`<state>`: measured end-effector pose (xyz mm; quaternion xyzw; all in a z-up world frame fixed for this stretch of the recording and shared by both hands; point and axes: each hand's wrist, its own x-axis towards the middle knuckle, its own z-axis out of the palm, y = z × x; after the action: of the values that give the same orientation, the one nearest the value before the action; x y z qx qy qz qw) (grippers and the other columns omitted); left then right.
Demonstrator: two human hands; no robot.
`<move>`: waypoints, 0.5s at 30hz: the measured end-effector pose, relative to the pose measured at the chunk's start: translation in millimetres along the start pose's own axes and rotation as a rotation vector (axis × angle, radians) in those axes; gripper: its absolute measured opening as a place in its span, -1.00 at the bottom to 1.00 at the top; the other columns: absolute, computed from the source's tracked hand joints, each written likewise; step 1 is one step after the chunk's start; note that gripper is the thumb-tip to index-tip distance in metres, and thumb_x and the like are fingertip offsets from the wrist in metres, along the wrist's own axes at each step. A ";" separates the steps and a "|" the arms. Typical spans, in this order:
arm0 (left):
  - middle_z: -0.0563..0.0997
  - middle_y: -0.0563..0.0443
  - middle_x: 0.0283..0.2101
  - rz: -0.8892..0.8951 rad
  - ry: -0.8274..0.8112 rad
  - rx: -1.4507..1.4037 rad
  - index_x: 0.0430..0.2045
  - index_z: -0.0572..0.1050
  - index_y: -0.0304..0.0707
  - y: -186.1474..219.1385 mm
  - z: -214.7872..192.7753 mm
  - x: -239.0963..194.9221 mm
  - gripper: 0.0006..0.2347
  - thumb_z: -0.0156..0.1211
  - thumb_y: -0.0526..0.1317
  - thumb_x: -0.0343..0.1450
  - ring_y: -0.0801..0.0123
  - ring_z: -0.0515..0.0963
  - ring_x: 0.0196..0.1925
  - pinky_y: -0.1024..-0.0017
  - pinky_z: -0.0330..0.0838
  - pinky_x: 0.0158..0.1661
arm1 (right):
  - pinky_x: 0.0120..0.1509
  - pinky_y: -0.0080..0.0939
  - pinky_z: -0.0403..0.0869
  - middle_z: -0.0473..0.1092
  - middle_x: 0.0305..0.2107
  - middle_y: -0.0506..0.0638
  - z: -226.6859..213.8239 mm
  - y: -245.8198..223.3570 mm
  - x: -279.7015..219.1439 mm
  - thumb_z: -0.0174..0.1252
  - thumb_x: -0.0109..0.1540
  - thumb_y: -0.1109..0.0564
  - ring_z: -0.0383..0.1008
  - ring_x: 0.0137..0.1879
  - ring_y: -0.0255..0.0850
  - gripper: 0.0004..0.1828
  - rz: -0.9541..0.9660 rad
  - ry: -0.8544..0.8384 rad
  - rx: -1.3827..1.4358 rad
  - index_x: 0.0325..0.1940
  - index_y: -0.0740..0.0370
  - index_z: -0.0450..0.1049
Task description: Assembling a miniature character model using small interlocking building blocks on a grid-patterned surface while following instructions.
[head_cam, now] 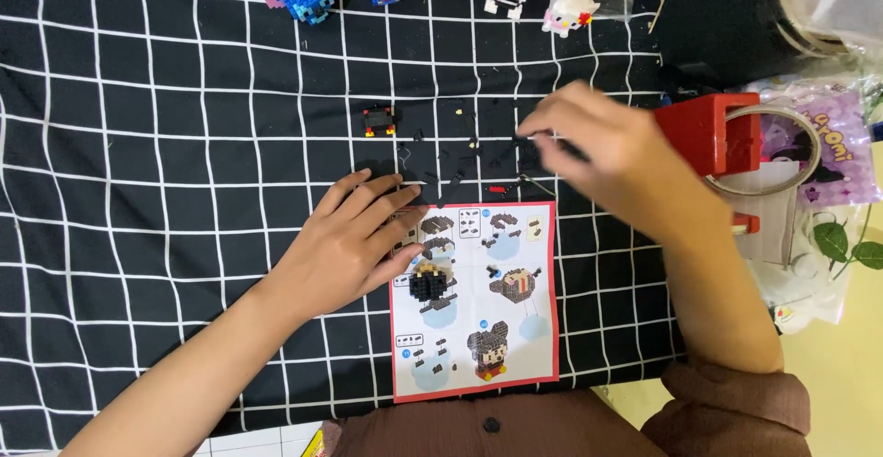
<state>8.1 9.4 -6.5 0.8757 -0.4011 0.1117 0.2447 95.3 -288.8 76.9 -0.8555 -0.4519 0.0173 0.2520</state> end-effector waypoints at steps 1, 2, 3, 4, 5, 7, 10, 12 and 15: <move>0.56 -0.14 0.09 0.001 0.000 -0.001 -0.01 0.54 -0.32 0.1 -0.2 -0.1 -0.70 0.20 -0.09 0.49 0.09 0.50 0.19 0.06 0.30 0.26 | 0.21 -0.30 0.58 0.43 -0.17 0.20 -2.9 0.4 -2.4 0.21 0.26 0.52 0.50 -0.07 -0.10 -0.79 0.001 0.000 -0.001 -0.02 0.50 0.48; 0.56 -0.15 0.09 0.000 0.000 -0.005 -0.01 0.54 -0.33 0.2 -0.2 0.1 -0.70 0.20 -0.10 0.49 0.08 0.50 0.19 0.06 0.30 0.26 | 0.10 -0.25 0.48 0.39 -0.14 0.17 -6.0 0.9 -5.0 0.17 0.30 0.52 0.45 -0.11 -0.11 -0.78 0.077 0.025 -0.016 0.01 0.47 0.49; 0.55 -0.16 0.09 -0.002 0.000 -0.009 -0.01 0.53 -0.34 0.5 -0.3 0.1 -0.70 0.21 -0.11 0.49 0.07 0.50 0.19 0.06 0.30 0.26 | -0.01 -0.20 0.38 0.34 -0.10 0.14 -8.9 1.4 -7.8 0.13 0.33 0.53 0.41 -0.15 -0.12 -0.77 0.153 0.049 -0.030 0.04 0.44 0.50; 0.55 -0.16 0.09 -0.001 -0.001 -0.010 -0.01 0.53 -0.34 0.9 -0.1 0.8 -0.70 0.21 -0.11 0.49 0.07 0.50 0.19 0.06 0.30 0.26 | -0.01 -0.20 0.38 0.34 -0.10 0.14 -6.8 5.4 -9.5 0.13 0.33 0.53 0.41 -0.15 -0.12 -0.77 0.154 0.049 -0.030 0.04 0.44 0.50; 0.53 -0.18 0.11 -0.001 0.000 -0.011 0.01 0.52 -0.34 1.4 0.0 1.2 -0.69 0.21 -0.11 0.49 0.07 0.49 0.20 0.06 0.30 0.26 | -0.04 -0.19 0.38 0.31 -0.12 0.15 -4.5 9.2 -11.3 0.10 0.34 0.54 0.39 -0.15 -0.10 -0.75 0.163 0.053 -0.049 0.05 0.45 0.52; 0.51 -0.19 0.13 0.000 -0.001 -0.011 0.04 0.51 -0.34 1.9 0.1 1.7 -0.68 0.21 -0.10 0.50 0.07 0.49 0.21 0.07 0.31 0.26 | -0.07 -0.18 0.37 0.27 -0.14 0.16 0.9 13.1 -9.7 0.06 0.34 0.55 0.38 -0.15 -0.08 -0.73 0.173 0.057 -0.069 0.06 0.46 0.54; 0.52 -0.18 0.15 -0.021 -0.025 0.005 0.07 0.50 -0.32 2.2 -0.3 2.3 -0.66 0.16 -0.08 0.51 0.06 0.48 0.24 0.08 0.28 0.27 | -0.07 -0.34 0.55 0.31 -0.13 0.22 13.5 15.7 -0.6 0.08 0.31 0.58 0.40 -0.15 -0.10 -0.75 0.089 0.039 -0.027 0.03 0.55 0.54; 0.52 -0.19 0.17 -0.037 -0.024 0.005 0.07 0.50 -0.33 2.1 -0.8 3.3 -0.65 0.15 -0.06 0.51 0.03 0.46 0.26 0.07 0.26 0.28 | 0.16 -0.26 0.54 0.34 -0.01 0.29 27.1 20.3 3.6 0.04 0.31 0.53 0.46 -0.06 -0.07 -0.71 0.092 0.029 0.079 0.09 0.55 0.52; 0.51 -0.18 0.18 -0.041 -0.035 0.020 0.08 0.50 -0.32 2.9 -0.7 3.5 -0.64 0.12 -0.04 0.52 0.05 0.46 0.27 0.06 0.24 0.28 | 0.22 0.00 0.44 0.37 -0.01 0.28 47.6 32.8 3.9 0.05 0.36 0.45 0.42 0.06 0.10 -0.76 0.021 0.054 0.084 0.08 0.49 0.52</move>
<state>8.2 5.9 -3.5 0.8880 -0.3860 0.0952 0.2310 110.4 -281.2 21.5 -0.8490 -0.4350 0.0159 0.2997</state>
